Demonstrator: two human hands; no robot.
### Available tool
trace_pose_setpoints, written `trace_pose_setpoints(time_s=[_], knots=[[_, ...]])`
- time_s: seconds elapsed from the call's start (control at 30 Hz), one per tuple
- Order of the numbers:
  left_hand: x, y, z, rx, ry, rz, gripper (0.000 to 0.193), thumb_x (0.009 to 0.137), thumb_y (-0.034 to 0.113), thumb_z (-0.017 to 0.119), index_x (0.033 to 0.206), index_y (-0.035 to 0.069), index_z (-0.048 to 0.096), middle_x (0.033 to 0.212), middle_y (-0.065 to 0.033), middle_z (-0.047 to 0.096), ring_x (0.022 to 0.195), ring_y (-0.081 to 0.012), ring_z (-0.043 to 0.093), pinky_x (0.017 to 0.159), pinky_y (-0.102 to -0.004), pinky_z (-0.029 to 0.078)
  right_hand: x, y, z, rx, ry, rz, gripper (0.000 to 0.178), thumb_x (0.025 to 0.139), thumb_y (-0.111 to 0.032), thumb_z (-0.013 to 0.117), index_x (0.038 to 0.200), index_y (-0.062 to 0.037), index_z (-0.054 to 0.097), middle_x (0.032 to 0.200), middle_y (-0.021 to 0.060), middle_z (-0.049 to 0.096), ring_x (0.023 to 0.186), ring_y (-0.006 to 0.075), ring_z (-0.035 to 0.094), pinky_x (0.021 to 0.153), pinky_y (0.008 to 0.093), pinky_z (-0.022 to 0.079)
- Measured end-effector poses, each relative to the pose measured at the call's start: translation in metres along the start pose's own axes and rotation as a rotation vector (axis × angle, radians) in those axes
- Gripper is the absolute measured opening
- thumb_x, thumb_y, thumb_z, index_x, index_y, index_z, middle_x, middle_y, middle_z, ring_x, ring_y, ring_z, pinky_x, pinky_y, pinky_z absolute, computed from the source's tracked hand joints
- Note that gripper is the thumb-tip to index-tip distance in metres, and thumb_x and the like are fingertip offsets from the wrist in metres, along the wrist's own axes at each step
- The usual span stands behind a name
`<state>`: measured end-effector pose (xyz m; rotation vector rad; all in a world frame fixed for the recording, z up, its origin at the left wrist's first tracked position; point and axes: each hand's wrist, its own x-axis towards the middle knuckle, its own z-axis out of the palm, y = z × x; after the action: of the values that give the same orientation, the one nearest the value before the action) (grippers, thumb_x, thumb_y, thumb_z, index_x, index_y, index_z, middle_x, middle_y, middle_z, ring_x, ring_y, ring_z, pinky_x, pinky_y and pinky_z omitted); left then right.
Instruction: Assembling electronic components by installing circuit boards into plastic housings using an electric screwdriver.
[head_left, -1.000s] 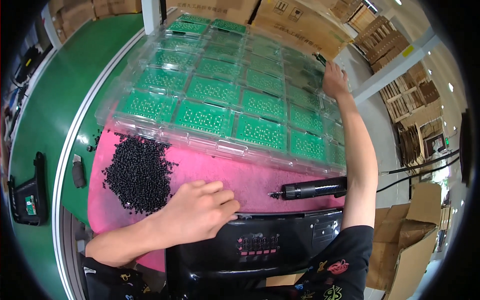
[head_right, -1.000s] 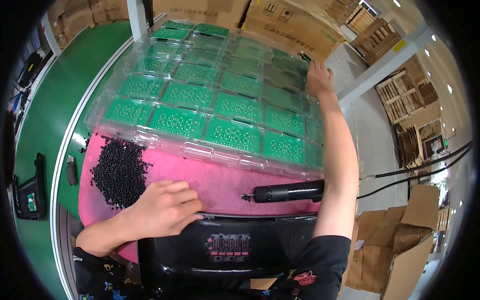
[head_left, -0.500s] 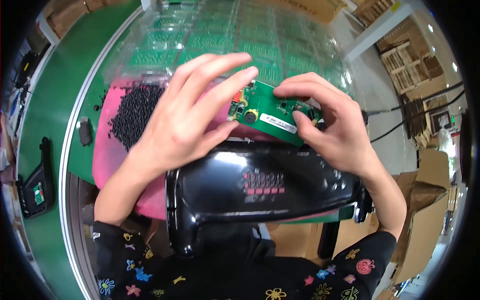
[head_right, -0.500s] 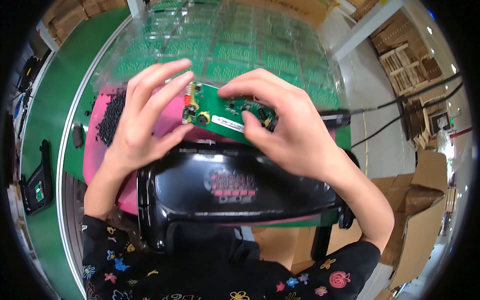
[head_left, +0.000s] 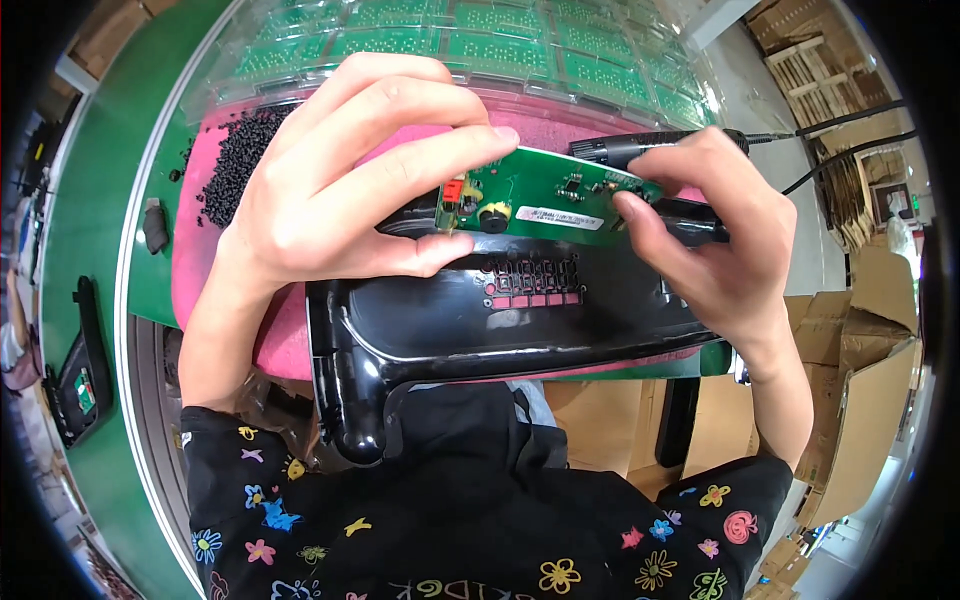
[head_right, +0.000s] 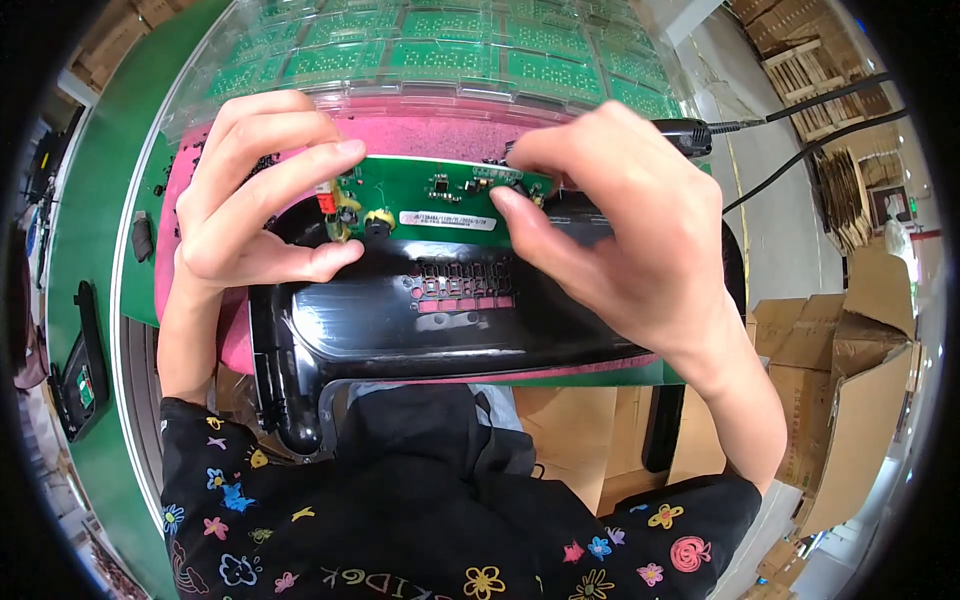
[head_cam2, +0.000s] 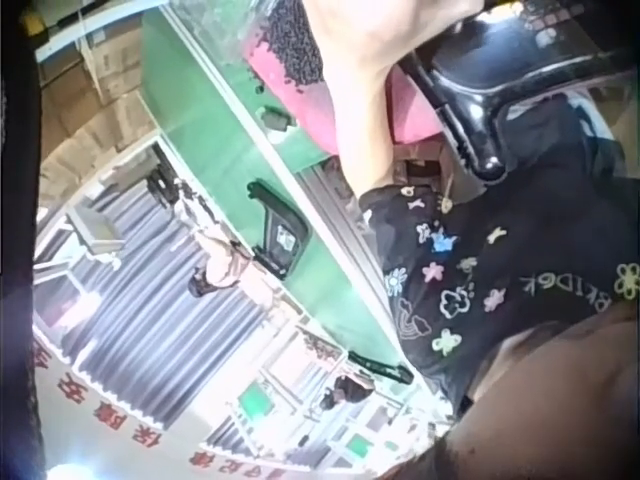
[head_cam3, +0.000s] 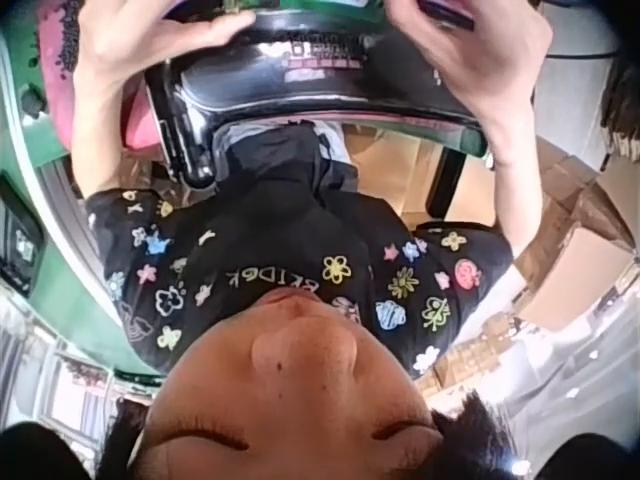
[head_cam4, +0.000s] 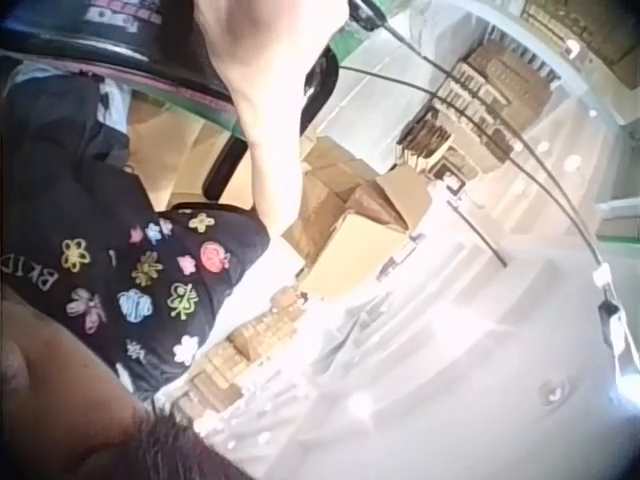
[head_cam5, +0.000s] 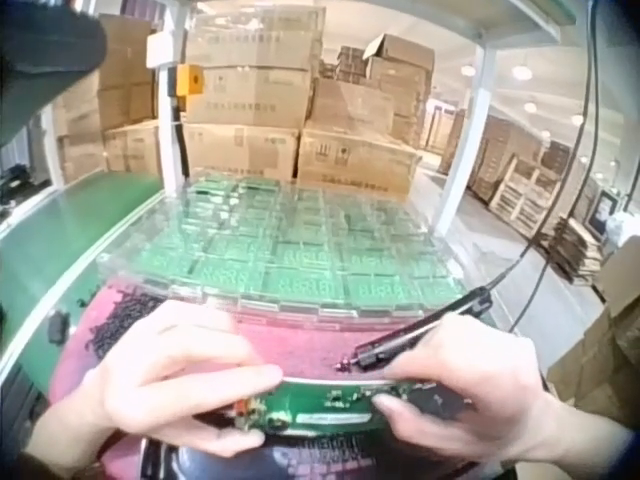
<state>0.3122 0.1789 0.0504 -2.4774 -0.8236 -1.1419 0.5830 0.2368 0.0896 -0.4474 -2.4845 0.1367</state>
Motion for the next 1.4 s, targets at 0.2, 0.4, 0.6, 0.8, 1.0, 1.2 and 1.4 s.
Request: trace_pose_setpoints(time_s=[0.2, 0.4, 0.6, 0.8, 1.0, 1.2, 1.4], knots=[[-0.001, -0.002, 0.0, -0.044, -0.055, 0.017, 0.056, 0.062, 0.033, 0.082, 0.103, -0.003, 0.069, 0.095, -0.0125, 0.064, 0.086, -0.03, 0.061, 0.076, -0.0403, 0.051, -0.019, -0.008, 0.003, 0.176, 0.076, 0.191, 0.021, 0.073, 0.005, 0.069, 0.093, -0.0003, 0.065, 0.075, 0.0062, 0.065, 0.062, 0.0136, 0.062, 0.057, 0.0234, 0.049], [-0.002, -0.002, 0.001, -0.208, -0.078, 0.011, 0.061, 0.063, 0.039, 0.082, 0.101, -0.007, 0.068, 0.09, -0.0137, 0.063, 0.078, -0.0287, 0.06, 0.067, -0.0364, 0.048, -0.042, -0.011, -0.004, 0.468, 0.042, 0.361, 0.054, 0.07, -0.004, 0.082, 0.117, 0.0043, 0.057, 0.098, 0.0106, 0.065, 0.082, 0.0137, 0.062, 0.075, 0.026, 0.051], [-0.003, 0.0, 0.008, -0.281, -0.106, -0.026, 0.063, 0.063, 0.038, 0.083, 0.103, -0.009, 0.067, 0.089, -0.0145, 0.062, 0.076, -0.0272, 0.059, 0.065, -0.0356, 0.048, -0.046, -0.006, 0.003, 0.087, -0.099, 0.137, 0.08, 0.051, -0.026, 0.092, 0.117, 0.004, 0.059, 0.103, 0.0143, 0.061, 0.08, 0.0212, 0.059, 0.072, 0.0309, 0.05], [-0.007, 0.01, 0.006, -0.344, -0.193, -0.276, 0.07, 0.06, 0.037, 0.087, 0.112, -0.006, 0.065, 0.097, -0.0137, 0.062, 0.082, -0.0231, 0.061, 0.062, -0.0306, 0.05, -0.054, 0.0, 0.009, 0.046, 0.021, 0.083, 0.067, 0.056, -0.009, 0.085, 0.116, 0.0084, 0.059, 0.092, 0.0155, 0.065, 0.074, 0.0228, 0.063, 0.068, 0.0307, 0.052], [-0.009, 0.015, 0.009, -0.419, -0.405, -0.365, 0.075, 0.056, 0.028, 0.088, 0.121, 0.002, 0.063, 0.105, -0.0097, 0.062, 0.083, -0.0188, 0.063, 0.057, -0.0253, 0.052, -0.075, -0.005, 0.012, 0.09, 0.004, 0.149, 0.063, 0.059, -0.012, 0.084, 0.114, 0.0082, 0.06, 0.09, 0.0161, 0.067, 0.072, 0.0251, 0.065, 0.066, 0.0314, 0.052], [-0.012, 0.027, 0.004, -0.554, -0.61, -0.346, 0.059, 0.059, 0.032, 0.085, 0.104, 0.0, 0.064, 0.092, -0.0099, 0.065, 0.076, -0.0229, 0.067, 0.057, -0.0295, 0.054, -0.083, -0.021, 0.012, 0.349, -0.135, 0.237, 0.055, 0.057, -0.019, 0.089, 0.101, 0.003, 0.063, 0.089, 0.0137, 0.069, 0.072, 0.0262, 0.066, 0.066, 0.0316, 0.051], [-0.007, 0.033, 0.013, -0.462, -0.762, -0.514, 0.064, 0.06, 0.028, 0.083, 0.113, 0.003, 0.058, 0.105, -0.0084, 0.059, 0.08, -0.0258, 0.064, 0.063, -0.0329, 0.052, -0.091, 0.001, 0.024, 0.454, -0.182, 0.418, 0.055, 0.059, -0.013, 0.085, 0.106, -0.002, 0.06, 0.115, 0.0158, 0.063, 0.101, 0.0305, 0.063, 0.088, 0.0365, 0.05]])
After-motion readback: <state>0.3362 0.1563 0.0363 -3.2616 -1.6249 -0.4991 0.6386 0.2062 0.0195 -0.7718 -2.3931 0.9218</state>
